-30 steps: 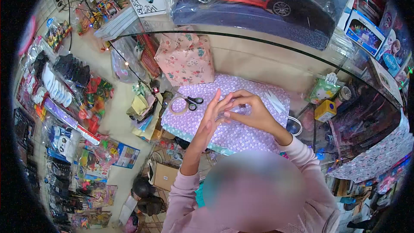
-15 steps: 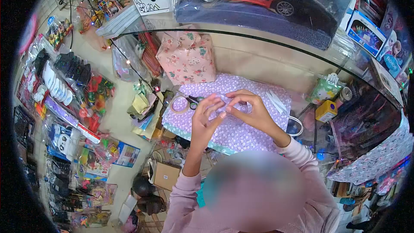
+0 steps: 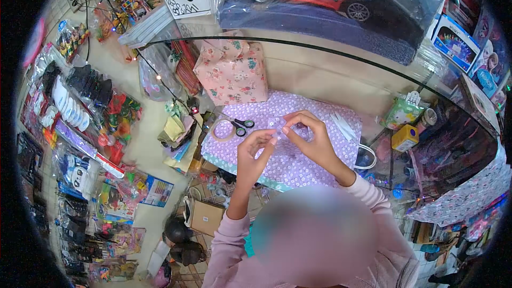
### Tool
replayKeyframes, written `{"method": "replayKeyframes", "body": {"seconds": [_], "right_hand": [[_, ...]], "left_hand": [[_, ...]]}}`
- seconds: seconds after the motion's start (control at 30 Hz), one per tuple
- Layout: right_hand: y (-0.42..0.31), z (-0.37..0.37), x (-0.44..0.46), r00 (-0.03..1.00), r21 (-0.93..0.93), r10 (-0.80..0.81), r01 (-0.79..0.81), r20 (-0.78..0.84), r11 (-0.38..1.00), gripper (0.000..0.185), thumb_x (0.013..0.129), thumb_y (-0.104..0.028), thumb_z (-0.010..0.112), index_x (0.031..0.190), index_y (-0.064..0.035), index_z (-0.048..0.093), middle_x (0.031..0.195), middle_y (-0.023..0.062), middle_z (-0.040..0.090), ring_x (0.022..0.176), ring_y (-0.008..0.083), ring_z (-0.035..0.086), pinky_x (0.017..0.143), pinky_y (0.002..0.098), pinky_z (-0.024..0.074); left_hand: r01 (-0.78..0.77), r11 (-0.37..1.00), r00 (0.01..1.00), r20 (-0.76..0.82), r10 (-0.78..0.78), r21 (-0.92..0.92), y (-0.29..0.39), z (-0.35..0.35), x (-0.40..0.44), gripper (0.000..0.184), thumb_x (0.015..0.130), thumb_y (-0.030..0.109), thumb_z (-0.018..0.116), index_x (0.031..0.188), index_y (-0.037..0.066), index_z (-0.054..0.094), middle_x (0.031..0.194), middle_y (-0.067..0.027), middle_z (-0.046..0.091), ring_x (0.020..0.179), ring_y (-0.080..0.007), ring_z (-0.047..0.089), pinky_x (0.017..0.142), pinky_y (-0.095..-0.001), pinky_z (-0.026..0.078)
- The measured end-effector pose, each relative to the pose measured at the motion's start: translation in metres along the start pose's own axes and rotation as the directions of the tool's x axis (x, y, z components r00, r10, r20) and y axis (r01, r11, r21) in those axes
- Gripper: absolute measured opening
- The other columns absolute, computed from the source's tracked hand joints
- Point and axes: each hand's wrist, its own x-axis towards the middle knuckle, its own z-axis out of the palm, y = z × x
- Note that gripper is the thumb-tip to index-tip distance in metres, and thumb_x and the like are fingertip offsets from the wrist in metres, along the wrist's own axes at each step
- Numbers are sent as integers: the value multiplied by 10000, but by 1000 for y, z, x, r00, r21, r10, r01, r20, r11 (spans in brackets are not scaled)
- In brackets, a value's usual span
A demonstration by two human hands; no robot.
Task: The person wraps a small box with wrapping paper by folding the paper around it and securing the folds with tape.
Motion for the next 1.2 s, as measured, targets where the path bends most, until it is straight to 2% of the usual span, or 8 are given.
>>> {"method": "replayKeyframes", "body": {"seconds": [0.13,0.23,0.33,0.43,0.53,0.67,0.87,1.2], "right_hand": [[1,3,-2,999,-11,-36,35,-16,999,111,801,-74,702,864,-9,638,972,140,647,920,248,635,801,329,488],[1,6,-4,997,-9,-41,40,-62,999,113,804,-73,700,869,-4,637,963,139,645,917,259,634,798,331,489],[0,7,-7,997,0,-20,20,-71,1000,112,805,-70,697,872,-3,637,964,142,641,918,271,632,799,336,489],[2,6,-9,996,-45,-65,63,-58,997,130,805,-69,695,900,-4,635,972,142,635,928,278,628,803,341,488],[-6,2,-10,998,-57,-55,53,-24,997,170,803,-66,693,946,-5,626,990,145,627,947,280,623,815,346,486],[-4,-2,-10,993,-78,-109,112,40,991,217,803,-55,683,1003,-9,612,1009,147,617,965,291,615,833,354,480],[-2,-8,-12,991,-69,-91,97,95,993,227,813,-35,658,1031,-8,601,1016,153,611,972,305,611,841,364,476],[-7,-13,-15,984,-76,-86,99,154,992,256,834,-28,628,1084,-11,575,1035,159,608,984,311,608,846,361,474]], "left_hand": [[-105,993,994,28,104,56,-6,-4,4,101,860,17,640,959,5,656,913,-46,654,834,-95,591,716,-239,457],[-179,968,983,71,169,177,3,-5,9,93,846,26,647,938,17,658,905,-53,660,804,-104,580,671,-243,434],[-196,958,980,84,182,210,3,-5,11,83,832,45,657,915,34,662,893,-40,667,772,-103,562,647,-247,391],[-209,937,977,92,191,279,5,-11,14,92,820,50,656,911,35,663,887,-22,672,767,-93,552,647,-247,360],[-187,957,980,108,166,222,-2,-24,16,87,805,41,652,891,36,662,874,-12,674,764,-85,546,643,-247,339],[-130,982,979,173,105,139,5,-33,25,51,790,24,656,839,15,645,776,-1,631,753,-79,535,684,-245,393],[-181,934,923,381,54,307,14,-35,44,63,795,39,682,841,4,656,755,-7,623,701,-77,531,654,-242,419],[-291,886,881,462,102,360,29,-21,53,127,783,99,726,853,2,683,753,-76,660,666,-142,568,639,-280,455]]}}
